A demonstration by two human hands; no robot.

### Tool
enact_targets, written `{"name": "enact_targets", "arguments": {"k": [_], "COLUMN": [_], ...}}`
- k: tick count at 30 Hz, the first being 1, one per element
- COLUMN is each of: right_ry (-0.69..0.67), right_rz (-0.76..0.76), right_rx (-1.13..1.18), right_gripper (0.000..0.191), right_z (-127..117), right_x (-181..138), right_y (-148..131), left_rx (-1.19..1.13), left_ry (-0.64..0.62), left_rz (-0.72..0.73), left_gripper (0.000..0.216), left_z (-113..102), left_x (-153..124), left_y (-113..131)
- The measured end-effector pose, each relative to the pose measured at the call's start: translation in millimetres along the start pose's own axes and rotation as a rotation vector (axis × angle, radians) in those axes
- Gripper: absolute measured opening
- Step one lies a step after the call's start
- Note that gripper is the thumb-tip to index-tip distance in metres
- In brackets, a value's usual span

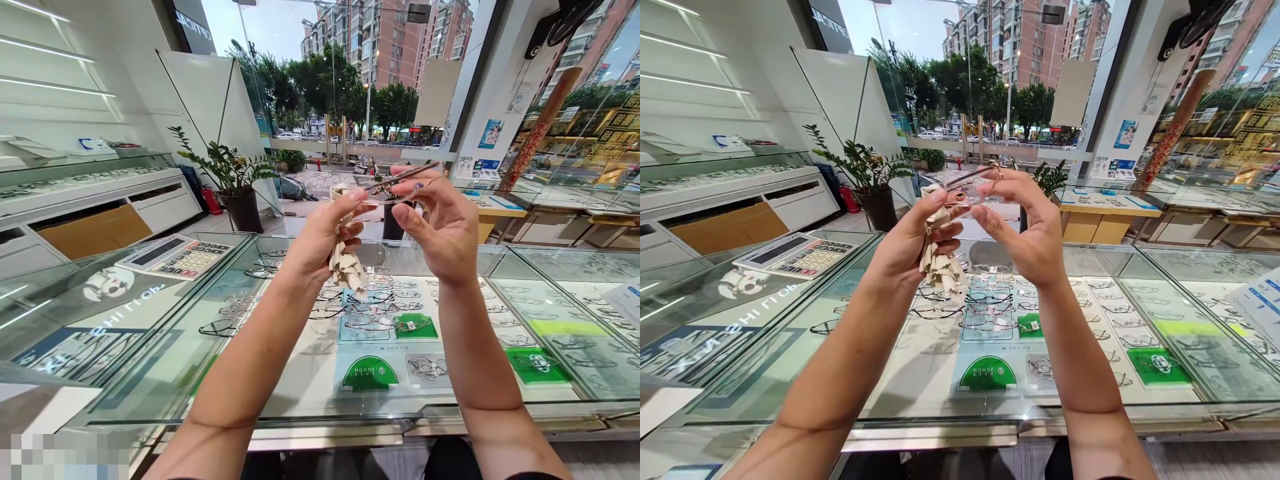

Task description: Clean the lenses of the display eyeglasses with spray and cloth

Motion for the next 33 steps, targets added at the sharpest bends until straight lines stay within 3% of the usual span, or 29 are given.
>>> {"name": "enact_targets", "arguments": {"k": [5,11,16,20,23,26,33], "right_ry": [-0.025,-0.004,-0.033,-0.144,-0.253,-0.388,-0.741], "right_rz": [-0.080,-0.026,0.073,0.069,0.022,0.004,0.131], "right_rx": [-0.020,0.003,0.006,-0.019,-0.045,-0.069,-0.166], "right_gripper": [0.014,0.010,0.018,0.023,0.024,0.023,0.017], "right_z": [2,3,15,34,55,85,196], "right_x": [-3,-6,-9,-13,-21,-38,-74], "right_y": [1,0,-8,-10,-8,-3,26], "left_rx": [-0.091,-0.014,0.301,0.566,0.632,0.550,0.471], "left_ry": [-0.133,-0.105,-0.087,0.023,0.073,0.119,-0.039], "left_rz": [-0.193,-0.186,-0.184,-0.172,-0.278,-0.285,-0.340], "left_gripper": [0.045,0.054,0.037,0.028,0.026,0.028,0.029], "left_z": [9,3,-39,-85,-113,-131,-133], "left_x": [-3,-11,-74,-139,-168,-175,-173], "left_y": [-9,-32,-70,-100,-120,-130,-139]}}
Point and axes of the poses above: each hand's wrist, its own x-axis towards the middle knuckle, its own z-axis out of the palm, y = z × x, the point moved 3 cm from there along x, towards the middle knuckle, and after that the axes turned 1 degree about -z, right-handed, at the moved point
